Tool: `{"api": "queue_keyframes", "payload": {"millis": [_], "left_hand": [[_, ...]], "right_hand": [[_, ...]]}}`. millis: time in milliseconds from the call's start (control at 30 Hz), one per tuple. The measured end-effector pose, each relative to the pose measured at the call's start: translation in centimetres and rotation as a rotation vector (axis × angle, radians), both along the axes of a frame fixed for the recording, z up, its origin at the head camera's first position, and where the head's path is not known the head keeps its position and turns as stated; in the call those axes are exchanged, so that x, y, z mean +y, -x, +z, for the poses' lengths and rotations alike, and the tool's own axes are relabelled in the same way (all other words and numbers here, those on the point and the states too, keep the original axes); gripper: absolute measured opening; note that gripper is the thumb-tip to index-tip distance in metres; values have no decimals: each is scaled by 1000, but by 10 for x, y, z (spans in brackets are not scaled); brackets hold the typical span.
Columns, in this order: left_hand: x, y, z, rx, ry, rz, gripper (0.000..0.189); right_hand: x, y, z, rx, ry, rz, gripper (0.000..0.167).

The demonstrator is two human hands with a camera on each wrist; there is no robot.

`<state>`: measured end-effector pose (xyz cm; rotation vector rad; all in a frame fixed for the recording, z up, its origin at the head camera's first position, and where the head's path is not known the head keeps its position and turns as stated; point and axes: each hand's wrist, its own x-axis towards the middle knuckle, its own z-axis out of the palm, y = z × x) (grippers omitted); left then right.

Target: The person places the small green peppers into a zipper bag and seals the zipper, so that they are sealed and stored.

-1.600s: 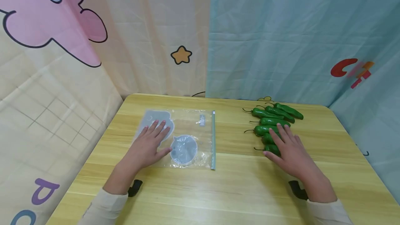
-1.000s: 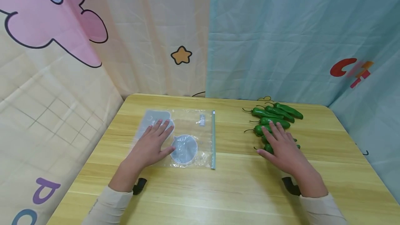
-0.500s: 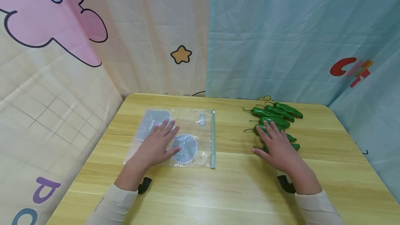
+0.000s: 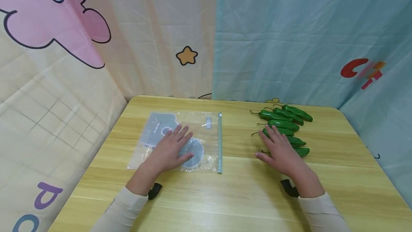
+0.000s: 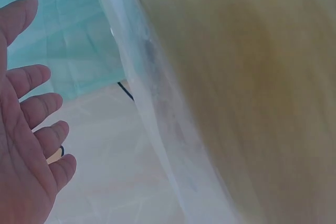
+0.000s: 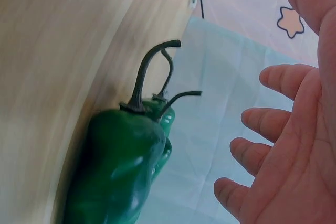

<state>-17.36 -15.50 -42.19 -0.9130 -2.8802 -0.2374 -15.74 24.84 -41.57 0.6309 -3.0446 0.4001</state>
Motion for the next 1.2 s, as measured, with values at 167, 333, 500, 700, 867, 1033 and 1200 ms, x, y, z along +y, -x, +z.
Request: {"api": "queue_keyframes", "payload": {"millis": [167,333,500,700,867,1033,1200], "left_hand": [[4,-1,-1,-20,-32,-10,73],[8,0,-1,-25,-28,-14,73],[15,1,1,-31,1,-27,73],[25,2,2,-24,26,-49,73],[33,2,-1,-19,30,-62,73],[41,3,-3,-33,28,-76,73],[48,4,-3,-9,50,-101,73]], "right_hand": [[-5,2,-2,2,4,13,84],[-11,5,-5,18,-5,26,82],[-20,8,-5,20,-17,43,81],[-32,7,-4,15,-25,75,81],[-41,7,-4,16,-31,108,80],[-49,10,-7,17,-66,140,81],[-54,17,-9,39,-105,171,81]]}}
